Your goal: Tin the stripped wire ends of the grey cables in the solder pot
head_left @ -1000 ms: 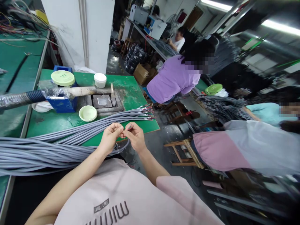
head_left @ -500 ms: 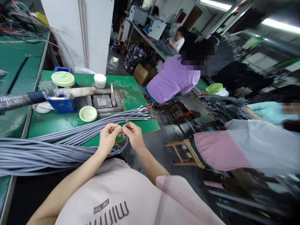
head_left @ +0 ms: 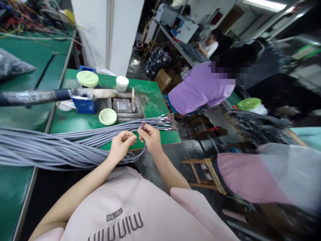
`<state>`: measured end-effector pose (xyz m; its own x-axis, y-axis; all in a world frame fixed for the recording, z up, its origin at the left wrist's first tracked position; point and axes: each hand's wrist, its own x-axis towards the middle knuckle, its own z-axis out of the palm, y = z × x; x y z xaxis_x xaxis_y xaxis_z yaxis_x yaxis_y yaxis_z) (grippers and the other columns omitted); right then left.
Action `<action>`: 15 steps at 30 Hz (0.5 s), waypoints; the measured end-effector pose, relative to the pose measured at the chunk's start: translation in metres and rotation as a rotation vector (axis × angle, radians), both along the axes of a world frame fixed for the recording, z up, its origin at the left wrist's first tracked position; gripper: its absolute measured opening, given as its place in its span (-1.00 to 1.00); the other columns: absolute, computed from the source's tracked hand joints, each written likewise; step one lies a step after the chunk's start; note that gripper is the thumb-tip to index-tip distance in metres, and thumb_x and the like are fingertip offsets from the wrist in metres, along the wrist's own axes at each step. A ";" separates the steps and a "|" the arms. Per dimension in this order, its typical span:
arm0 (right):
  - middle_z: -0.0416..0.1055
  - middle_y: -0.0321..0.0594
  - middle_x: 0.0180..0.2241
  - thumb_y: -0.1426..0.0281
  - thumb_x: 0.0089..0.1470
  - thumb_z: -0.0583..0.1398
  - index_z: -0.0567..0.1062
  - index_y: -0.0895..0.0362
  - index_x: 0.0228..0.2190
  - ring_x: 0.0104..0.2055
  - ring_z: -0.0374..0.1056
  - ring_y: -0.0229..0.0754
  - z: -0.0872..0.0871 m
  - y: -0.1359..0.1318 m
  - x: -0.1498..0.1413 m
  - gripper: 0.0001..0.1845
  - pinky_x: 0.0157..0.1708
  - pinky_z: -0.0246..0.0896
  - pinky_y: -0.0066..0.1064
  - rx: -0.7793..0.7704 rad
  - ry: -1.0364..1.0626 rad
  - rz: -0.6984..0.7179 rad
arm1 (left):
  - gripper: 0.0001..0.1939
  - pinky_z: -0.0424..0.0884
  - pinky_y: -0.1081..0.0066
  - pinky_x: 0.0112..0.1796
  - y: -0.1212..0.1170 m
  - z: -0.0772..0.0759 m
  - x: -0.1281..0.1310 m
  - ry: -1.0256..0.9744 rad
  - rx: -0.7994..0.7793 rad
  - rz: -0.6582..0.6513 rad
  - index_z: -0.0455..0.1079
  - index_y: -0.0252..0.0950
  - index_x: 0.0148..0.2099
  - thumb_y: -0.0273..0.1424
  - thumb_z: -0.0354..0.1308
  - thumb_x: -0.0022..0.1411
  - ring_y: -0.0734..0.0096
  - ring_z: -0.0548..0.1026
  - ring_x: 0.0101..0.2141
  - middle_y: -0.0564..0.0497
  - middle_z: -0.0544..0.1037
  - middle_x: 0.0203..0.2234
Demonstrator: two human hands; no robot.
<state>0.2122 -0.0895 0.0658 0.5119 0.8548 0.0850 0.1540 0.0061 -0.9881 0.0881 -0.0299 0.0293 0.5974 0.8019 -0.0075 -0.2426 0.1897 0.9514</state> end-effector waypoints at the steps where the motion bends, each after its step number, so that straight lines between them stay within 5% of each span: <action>1: 0.24 -0.43 -0.69 0.20 -0.01 0.24 0.39 0.12 -0.53 -0.68 0.10 -0.39 0.003 0.008 0.002 -0.74 -0.65 0.01 -0.51 -0.012 -0.038 0.012 | -0.76 0.37 0.47 -0.48 0.002 -0.002 -0.007 0.040 0.067 0.026 0.44 -0.32 -0.35 -0.23 0.27 0.05 0.49 0.43 -0.55 0.06 0.53 -0.58; 8: 0.24 -0.40 -0.67 0.23 -0.04 0.22 0.37 0.13 -0.61 -0.63 0.19 -0.34 0.013 0.096 0.010 -0.73 -0.58 0.05 -0.48 -0.162 -0.386 0.280 | -0.86 0.35 0.36 -0.31 0.018 -0.021 -0.056 0.507 0.817 0.263 0.46 -0.27 -0.26 -0.35 0.11 0.26 0.37 0.44 -0.41 0.02 0.55 -0.48; 15: 0.43 -0.25 -0.49 0.36 -0.02 0.21 0.48 0.16 -0.59 -0.40 0.29 -0.25 0.007 0.160 -0.009 -0.81 -0.38 0.06 -0.43 -0.367 -1.027 0.448 | -0.84 0.32 0.39 -0.36 0.019 -0.033 -0.060 0.623 1.037 0.304 0.44 -0.27 -0.27 -0.37 0.06 0.30 0.37 0.46 -0.41 0.01 0.56 -0.47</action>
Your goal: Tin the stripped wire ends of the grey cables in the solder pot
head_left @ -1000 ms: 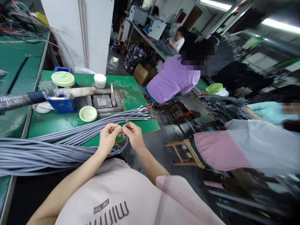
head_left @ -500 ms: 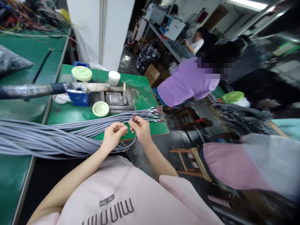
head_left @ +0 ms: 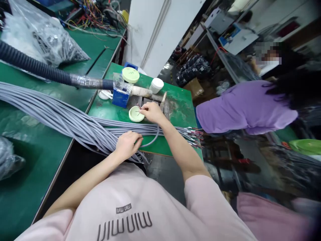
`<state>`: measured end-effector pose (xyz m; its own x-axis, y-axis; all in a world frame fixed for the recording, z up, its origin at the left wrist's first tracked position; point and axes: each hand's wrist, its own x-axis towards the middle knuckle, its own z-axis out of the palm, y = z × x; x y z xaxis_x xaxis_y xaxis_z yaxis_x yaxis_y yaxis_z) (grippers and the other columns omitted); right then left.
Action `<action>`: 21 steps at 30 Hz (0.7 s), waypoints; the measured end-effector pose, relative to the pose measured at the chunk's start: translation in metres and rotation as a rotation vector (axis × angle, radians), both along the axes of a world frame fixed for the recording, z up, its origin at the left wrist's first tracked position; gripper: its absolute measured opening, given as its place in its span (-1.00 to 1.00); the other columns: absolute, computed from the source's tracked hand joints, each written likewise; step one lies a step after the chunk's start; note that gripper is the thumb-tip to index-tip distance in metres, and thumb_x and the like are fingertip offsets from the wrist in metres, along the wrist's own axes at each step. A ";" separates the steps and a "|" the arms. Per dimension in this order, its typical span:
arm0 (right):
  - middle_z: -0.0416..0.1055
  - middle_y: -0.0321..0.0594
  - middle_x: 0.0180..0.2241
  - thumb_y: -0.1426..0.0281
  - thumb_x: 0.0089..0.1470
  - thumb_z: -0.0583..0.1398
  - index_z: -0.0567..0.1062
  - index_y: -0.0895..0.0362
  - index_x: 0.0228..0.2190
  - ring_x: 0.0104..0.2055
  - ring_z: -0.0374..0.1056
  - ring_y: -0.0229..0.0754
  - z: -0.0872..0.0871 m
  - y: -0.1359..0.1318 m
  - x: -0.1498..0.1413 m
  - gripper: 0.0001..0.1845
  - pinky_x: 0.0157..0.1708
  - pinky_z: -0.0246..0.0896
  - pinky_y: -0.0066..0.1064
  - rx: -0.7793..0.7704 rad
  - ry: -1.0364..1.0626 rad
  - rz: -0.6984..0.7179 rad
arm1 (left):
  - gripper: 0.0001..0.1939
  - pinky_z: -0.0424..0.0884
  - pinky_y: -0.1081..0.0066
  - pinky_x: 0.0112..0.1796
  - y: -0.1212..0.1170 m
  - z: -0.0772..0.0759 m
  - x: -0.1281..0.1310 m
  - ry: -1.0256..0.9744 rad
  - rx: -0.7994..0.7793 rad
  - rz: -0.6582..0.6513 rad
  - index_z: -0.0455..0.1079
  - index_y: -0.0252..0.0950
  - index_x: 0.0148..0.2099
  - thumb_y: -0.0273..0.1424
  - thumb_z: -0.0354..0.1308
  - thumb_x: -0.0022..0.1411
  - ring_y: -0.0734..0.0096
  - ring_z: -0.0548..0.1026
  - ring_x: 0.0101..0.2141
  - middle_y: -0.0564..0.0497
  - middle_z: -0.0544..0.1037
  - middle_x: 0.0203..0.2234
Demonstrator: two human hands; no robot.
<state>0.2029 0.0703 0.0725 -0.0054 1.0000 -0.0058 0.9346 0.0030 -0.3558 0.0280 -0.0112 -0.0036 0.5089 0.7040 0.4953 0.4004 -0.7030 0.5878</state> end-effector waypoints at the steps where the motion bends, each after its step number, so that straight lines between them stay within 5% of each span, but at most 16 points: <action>1: 0.46 -0.23 -0.46 0.35 0.00 0.21 0.50 0.16 -0.57 -0.38 0.31 -0.23 0.000 0.004 -0.004 -0.82 -0.38 0.06 -0.42 -0.044 -0.063 0.009 | -0.85 0.32 0.39 -0.36 0.000 -0.001 0.000 0.006 0.018 -0.004 0.43 -0.27 -0.27 -0.37 0.06 0.30 0.37 0.45 -0.42 0.02 0.56 -0.47; 14: 0.56 0.01 -0.24 0.38 0.05 0.19 0.59 0.16 -0.35 -0.17 0.44 -0.01 0.003 0.017 -0.034 -0.81 -0.28 0.16 -0.37 -0.233 -0.360 0.054 | -0.82 0.26 0.35 -0.38 0.001 -0.005 0.000 0.034 0.020 -0.047 0.42 -0.27 -0.28 -0.37 0.01 0.32 0.35 0.41 -0.43 -0.01 0.52 -0.49; 21: 0.53 -0.15 -0.41 0.35 0.03 0.18 0.58 0.19 -0.46 -0.34 0.37 -0.15 0.015 0.012 0.002 -0.80 -0.38 0.05 -0.40 -0.112 -0.230 0.031 | -0.80 0.23 0.35 -0.38 0.000 -0.006 -0.001 0.025 0.063 -0.051 0.42 -0.28 -0.29 -0.36 0.01 0.33 0.37 0.40 -0.44 0.00 0.52 -0.50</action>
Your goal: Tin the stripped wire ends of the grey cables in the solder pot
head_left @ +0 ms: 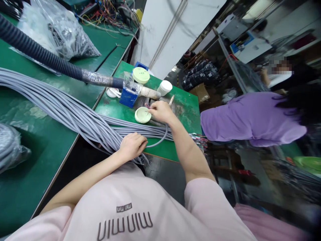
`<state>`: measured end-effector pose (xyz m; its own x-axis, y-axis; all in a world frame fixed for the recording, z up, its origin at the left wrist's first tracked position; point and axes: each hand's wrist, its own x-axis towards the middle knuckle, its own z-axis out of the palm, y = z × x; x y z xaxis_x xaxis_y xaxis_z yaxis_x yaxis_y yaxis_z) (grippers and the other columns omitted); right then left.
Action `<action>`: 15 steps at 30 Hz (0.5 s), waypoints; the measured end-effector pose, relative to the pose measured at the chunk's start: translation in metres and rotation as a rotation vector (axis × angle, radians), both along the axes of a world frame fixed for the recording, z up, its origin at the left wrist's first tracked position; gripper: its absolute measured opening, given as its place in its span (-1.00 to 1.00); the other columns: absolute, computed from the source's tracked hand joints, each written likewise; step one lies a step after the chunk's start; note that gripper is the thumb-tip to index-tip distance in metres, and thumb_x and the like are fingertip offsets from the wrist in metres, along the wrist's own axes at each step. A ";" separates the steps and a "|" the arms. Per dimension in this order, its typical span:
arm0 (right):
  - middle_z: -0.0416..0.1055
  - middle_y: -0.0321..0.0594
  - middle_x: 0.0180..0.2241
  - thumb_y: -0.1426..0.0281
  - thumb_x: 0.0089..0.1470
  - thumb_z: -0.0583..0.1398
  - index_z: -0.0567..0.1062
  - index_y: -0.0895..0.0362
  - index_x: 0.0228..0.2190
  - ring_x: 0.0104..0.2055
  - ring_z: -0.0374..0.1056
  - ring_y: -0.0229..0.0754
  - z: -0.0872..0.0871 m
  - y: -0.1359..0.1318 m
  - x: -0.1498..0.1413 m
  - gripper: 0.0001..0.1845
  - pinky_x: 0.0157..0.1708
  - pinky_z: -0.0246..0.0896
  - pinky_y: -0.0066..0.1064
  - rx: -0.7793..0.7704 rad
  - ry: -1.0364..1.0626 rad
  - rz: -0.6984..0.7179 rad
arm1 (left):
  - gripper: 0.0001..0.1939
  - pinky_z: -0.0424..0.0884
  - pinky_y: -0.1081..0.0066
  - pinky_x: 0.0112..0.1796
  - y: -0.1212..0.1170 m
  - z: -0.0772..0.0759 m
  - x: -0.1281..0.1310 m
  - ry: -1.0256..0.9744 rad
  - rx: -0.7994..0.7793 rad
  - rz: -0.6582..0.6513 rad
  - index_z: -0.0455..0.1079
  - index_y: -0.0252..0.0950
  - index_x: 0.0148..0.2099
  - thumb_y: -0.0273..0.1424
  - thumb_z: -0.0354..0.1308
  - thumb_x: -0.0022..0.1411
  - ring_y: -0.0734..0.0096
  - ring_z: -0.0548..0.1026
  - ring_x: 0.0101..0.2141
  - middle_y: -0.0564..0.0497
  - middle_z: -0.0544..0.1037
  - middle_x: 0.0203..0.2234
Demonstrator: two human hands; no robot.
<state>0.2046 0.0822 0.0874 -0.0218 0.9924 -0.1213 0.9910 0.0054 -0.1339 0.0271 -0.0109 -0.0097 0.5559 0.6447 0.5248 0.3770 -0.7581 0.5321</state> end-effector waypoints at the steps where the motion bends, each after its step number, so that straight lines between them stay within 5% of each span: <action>1: 0.51 -0.18 -0.45 0.34 0.02 0.18 0.57 0.20 -0.48 -0.37 0.35 -0.18 0.002 -0.001 0.010 -0.79 -0.40 0.04 -0.40 0.028 0.025 -0.034 | -0.80 0.22 0.35 -0.38 0.000 0.000 0.000 -0.014 0.008 -0.005 0.42 -0.28 -0.28 -0.36 0.01 0.33 0.37 0.40 -0.44 0.00 0.52 -0.50; 8: 0.50 -0.16 -0.45 0.34 0.01 0.19 0.59 0.22 -0.48 -0.39 0.33 -0.19 -0.014 0.013 0.073 -0.78 -0.39 0.08 -0.42 0.080 0.007 -0.351 | -0.85 0.24 0.31 -0.29 0.000 -0.001 -0.002 -0.125 0.001 -0.020 0.44 -0.26 -0.23 -0.38 0.05 0.31 0.34 0.44 -0.32 -0.03 0.57 -0.39; 15: 0.51 -0.13 -0.48 0.36 -0.03 0.22 0.59 0.20 -0.51 -0.37 0.38 -0.18 -0.038 0.029 0.090 -0.82 -0.34 0.14 -0.42 0.019 0.005 -0.389 | -0.87 0.24 0.27 -0.25 0.001 0.000 -0.001 -0.134 -0.011 -0.040 0.43 -0.25 -0.21 -0.40 0.06 0.29 0.31 0.45 -0.30 -0.04 0.58 -0.37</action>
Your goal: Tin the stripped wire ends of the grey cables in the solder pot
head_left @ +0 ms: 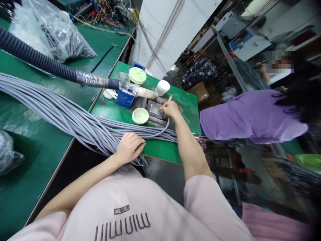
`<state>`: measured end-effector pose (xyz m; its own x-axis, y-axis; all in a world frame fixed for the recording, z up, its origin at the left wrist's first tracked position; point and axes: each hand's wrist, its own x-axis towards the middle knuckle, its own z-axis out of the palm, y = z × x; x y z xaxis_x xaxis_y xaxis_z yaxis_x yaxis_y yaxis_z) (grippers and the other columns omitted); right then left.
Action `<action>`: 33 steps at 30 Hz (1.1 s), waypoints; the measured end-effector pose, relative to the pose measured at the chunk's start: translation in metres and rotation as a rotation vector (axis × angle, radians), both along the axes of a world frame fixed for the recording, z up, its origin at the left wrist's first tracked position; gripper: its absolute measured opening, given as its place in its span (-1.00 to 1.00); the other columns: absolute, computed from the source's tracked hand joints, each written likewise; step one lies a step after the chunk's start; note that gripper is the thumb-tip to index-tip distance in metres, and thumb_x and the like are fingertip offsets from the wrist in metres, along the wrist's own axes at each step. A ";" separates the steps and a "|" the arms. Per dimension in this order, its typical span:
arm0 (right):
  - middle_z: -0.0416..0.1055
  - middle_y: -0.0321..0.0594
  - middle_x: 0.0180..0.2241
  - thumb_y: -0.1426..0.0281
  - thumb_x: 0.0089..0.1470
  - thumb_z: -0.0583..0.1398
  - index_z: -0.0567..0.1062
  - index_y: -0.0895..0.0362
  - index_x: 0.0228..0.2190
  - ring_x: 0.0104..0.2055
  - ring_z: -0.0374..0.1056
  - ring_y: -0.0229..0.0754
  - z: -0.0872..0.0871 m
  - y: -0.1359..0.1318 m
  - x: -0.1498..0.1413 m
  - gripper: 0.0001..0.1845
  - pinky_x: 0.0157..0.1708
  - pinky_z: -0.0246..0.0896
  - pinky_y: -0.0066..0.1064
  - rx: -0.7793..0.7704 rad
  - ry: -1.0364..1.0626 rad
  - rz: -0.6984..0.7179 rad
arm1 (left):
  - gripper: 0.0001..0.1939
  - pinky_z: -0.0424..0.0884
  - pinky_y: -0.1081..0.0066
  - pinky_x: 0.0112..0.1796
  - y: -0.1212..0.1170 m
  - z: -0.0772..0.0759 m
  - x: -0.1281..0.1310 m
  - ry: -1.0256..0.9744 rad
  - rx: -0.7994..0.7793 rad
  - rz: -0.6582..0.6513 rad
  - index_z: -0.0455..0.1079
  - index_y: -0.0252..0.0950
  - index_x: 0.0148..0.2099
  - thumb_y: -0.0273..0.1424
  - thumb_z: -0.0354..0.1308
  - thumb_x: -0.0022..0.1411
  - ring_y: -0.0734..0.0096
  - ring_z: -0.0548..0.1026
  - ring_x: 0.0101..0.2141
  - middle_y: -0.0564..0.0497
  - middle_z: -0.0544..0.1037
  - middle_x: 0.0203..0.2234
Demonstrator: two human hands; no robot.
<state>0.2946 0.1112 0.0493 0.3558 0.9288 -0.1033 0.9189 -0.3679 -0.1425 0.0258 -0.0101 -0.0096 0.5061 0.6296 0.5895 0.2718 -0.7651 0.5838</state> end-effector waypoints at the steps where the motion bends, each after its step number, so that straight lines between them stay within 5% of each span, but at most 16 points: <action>1: 0.51 -0.12 -0.48 0.36 -0.04 0.22 0.59 0.20 -0.51 -0.37 0.39 -0.17 -0.002 0.001 0.000 -0.82 -0.34 0.14 -0.42 -0.008 0.002 -0.001 | -0.87 0.24 0.27 -0.25 0.000 0.000 0.000 0.003 -0.008 -0.001 0.43 -0.25 -0.21 -0.40 0.06 0.29 0.31 0.45 -0.30 -0.04 0.58 -0.37; 11: 0.48 -0.14 -0.51 0.37 -0.07 0.23 0.57 0.20 -0.54 -0.42 0.34 -0.19 -0.006 0.004 0.001 -0.84 -0.36 0.12 -0.40 -0.035 0.025 -0.010 | -0.88 0.25 0.27 -0.24 0.000 -0.001 0.001 0.005 0.012 0.001 0.43 -0.25 -0.21 -0.40 0.06 0.29 0.32 0.45 -0.30 -0.03 0.58 -0.38; 16: 0.39 -0.25 -0.59 0.35 -0.05 0.21 0.49 0.19 -0.63 -0.47 0.25 -0.26 0.012 -0.008 -0.003 -0.78 -0.42 0.06 -0.43 0.008 0.062 0.060 | -0.86 0.24 0.26 -0.25 0.000 0.000 0.001 0.015 -0.008 -0.002 0.44 -0.25 -0.21 -0.39 0.05 0.30 0.31 0.45 -0.30 -0.03 0.57 -0.38; 22: 0.19 -0.37 -0.68 0.30 -0.06 0.20 0.42 0.18 -0.68 -0.55 0.09 -0.33 0.040 -0.029 -0.040 -0.72 -0.51 -0.07 -0.45 0.093 0.260 0.306 | -0.85 0.23 0.26 -0.27 0.000 0.001 0.001 0.051 0.004 -0.004 0.43 -0.25 -0.21 -0.38 0.04 0.31 0.31 0.44 -0.30 -0.03 0.58 -0.38; 33: 0.56 -0.12 -0.34 0.30 0.05 0.19 0.59 0.13 -0.45 -0.30 0.40 -0.11 0.025 -0.025 -0.103 -0.79 -0.38 0.05 -0.39 -0.097 -0.073 0.458 | -0.84 0.21 0.28 -0.28 0.000 0.001 0.000 0.068 0.031 0.017 0.42 -0.26 -0.22 -0.38 0.02 0.32 0.32 0.41 -0.33 -0.03 0.56 -0.40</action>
